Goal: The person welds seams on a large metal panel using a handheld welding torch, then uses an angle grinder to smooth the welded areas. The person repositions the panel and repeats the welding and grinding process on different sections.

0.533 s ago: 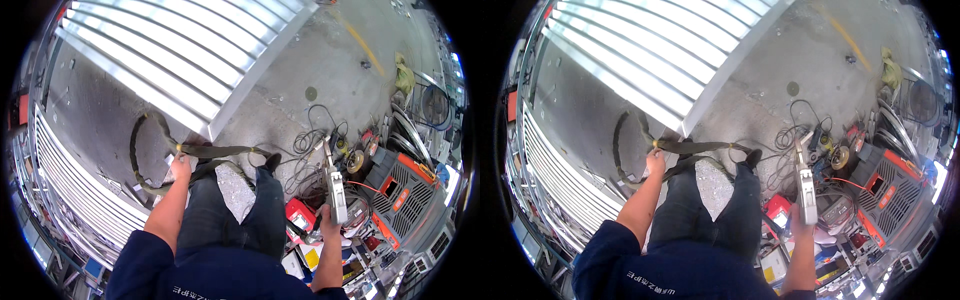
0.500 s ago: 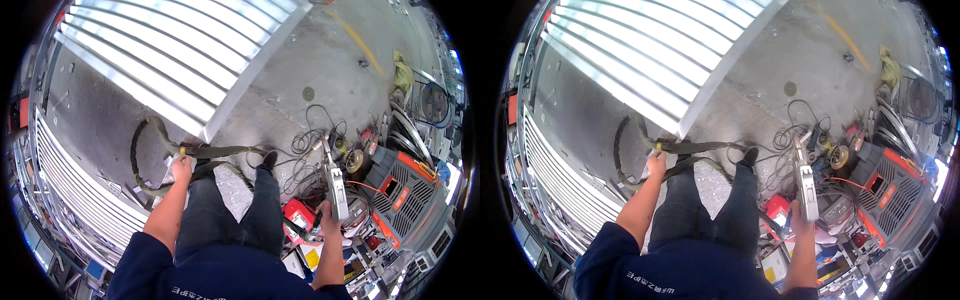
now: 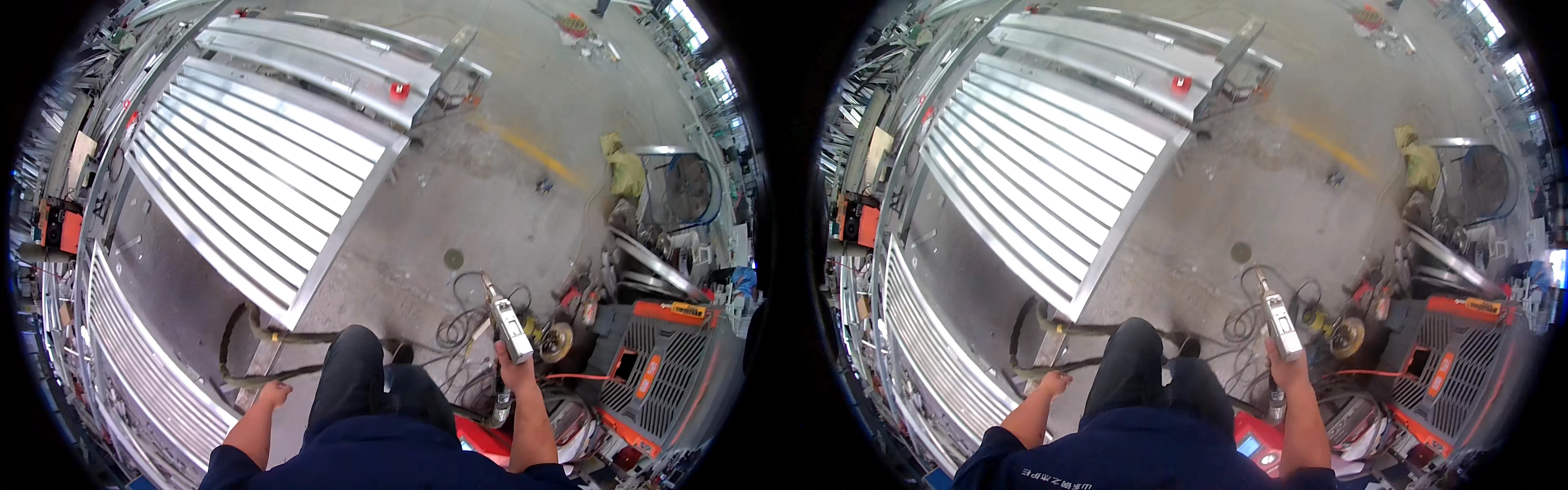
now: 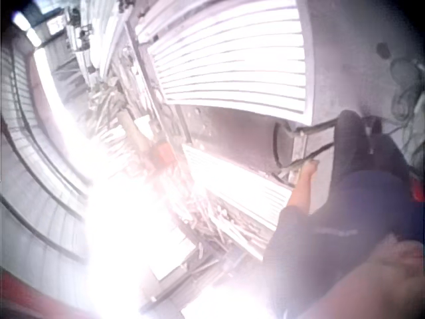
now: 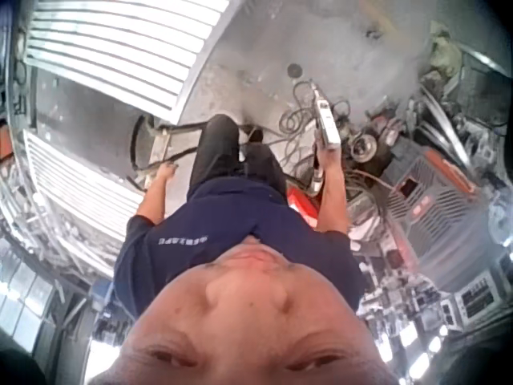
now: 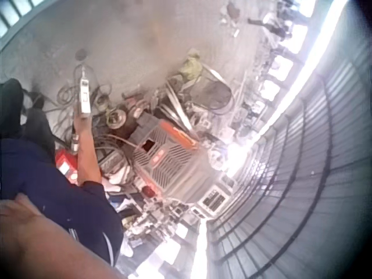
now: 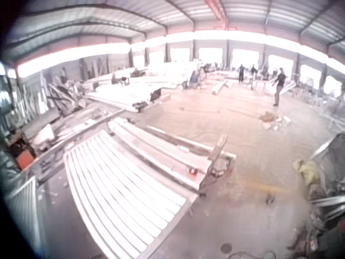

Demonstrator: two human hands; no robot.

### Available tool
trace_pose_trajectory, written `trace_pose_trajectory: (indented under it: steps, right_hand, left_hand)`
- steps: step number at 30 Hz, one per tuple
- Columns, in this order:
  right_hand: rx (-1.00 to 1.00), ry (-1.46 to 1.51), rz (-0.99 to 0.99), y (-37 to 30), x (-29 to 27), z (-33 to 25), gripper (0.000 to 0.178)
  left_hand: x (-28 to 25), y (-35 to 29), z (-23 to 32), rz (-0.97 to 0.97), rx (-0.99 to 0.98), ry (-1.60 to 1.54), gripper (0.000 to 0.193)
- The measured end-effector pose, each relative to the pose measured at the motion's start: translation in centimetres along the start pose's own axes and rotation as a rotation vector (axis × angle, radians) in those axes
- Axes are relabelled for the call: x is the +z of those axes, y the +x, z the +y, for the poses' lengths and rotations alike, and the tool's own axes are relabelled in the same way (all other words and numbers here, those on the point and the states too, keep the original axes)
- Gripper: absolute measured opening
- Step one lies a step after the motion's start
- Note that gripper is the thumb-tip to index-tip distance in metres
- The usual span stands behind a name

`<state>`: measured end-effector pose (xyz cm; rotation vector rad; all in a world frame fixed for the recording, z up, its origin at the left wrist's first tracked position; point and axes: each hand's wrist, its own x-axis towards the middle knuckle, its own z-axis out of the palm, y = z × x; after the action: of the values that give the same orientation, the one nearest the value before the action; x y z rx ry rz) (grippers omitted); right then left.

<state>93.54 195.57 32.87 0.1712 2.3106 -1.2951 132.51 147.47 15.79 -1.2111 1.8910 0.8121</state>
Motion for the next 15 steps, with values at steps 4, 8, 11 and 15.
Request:
trace_pose_trajectory:
  steps: [4,8,11,15]
  right_hand:
    - [-0.130,-0.125,0.033,4.5,-3.9,-5.1,0.028]
    - [-0.125,-0.220,0.116,9.7,-5.5,-8.2,0.031]
    - [-0.113,-0.305,0.127,14.8,-4.8,-9.1,0.040]
    - [0.208,-0.297,-0.078,20.3,-6.9,-12.5,0.036]
  left_hand:
    - [-0.6,2.7,7.3,0.028,0.042,0.025,0.044]
    - [-3.5,7.6,17.6,0.050,0.095,-0.039,0.051]
    - [-4.5,15.2,22.5,0.330,0.189,-0.131,0.059]
    - [-7.0,18.8,31.4,0.378,0.273,-0.198,0.060]
